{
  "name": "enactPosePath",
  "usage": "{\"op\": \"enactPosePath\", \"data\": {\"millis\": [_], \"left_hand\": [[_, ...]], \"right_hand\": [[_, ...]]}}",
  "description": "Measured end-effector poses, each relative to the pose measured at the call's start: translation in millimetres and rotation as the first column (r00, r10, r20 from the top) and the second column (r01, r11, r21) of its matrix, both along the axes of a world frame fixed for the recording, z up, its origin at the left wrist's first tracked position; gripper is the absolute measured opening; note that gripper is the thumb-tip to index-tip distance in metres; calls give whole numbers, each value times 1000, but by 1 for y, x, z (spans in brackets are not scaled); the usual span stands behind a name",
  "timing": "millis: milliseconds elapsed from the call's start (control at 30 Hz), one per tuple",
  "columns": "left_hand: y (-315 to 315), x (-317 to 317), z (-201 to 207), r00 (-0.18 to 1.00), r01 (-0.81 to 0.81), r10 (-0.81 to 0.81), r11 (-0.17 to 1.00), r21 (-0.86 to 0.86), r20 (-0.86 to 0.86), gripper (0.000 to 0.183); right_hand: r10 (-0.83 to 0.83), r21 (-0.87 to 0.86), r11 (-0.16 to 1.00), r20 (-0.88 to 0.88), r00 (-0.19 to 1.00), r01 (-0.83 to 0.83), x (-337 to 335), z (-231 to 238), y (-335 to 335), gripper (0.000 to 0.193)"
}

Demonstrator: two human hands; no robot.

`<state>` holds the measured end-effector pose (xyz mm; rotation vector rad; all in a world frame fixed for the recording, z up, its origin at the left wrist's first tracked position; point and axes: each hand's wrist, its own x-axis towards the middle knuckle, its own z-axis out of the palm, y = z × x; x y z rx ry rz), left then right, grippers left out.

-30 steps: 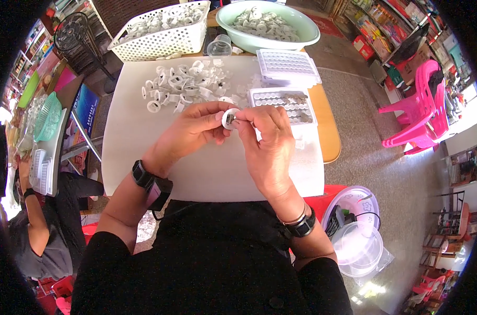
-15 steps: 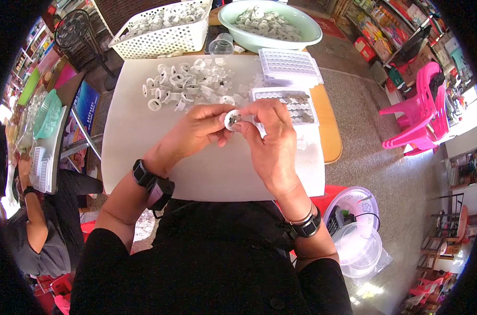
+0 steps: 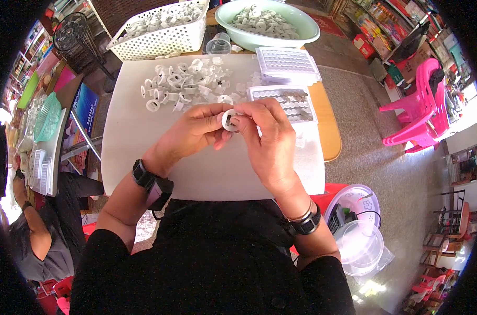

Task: Assembling small white plastic components with electronic circuits by hand.

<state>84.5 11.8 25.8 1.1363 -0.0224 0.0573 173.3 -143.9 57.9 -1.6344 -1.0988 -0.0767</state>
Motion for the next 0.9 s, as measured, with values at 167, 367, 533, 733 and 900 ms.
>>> {"op": "enactPosePath", "data": {"millis": [167,367,533,733,900], "left_hand": [[2,-2,2,1000,12,-12,999,-41,-8,33],[4,-2,1,1000,25,-25,995,-99,1,32],[5,-1,-4,1000,-6,6,992,-128,2,31],[2,-2,3,998,-59,55,984,-167,-32,28],[1,-2,3,998,-51,44,987,-152,-48,28]], "right_hand": [[-28,95,995,-11,1000,29,3,-11,2,11],[-86,127,990,129,988,70,-2,-14,7,12],[-112,116,989,219,969,88,-6,-22,9,16],[-96,84,993,208,973,80,-5,-23,7,18],[-144,80,989,301,943,125,-2,-25,8,18]]}}
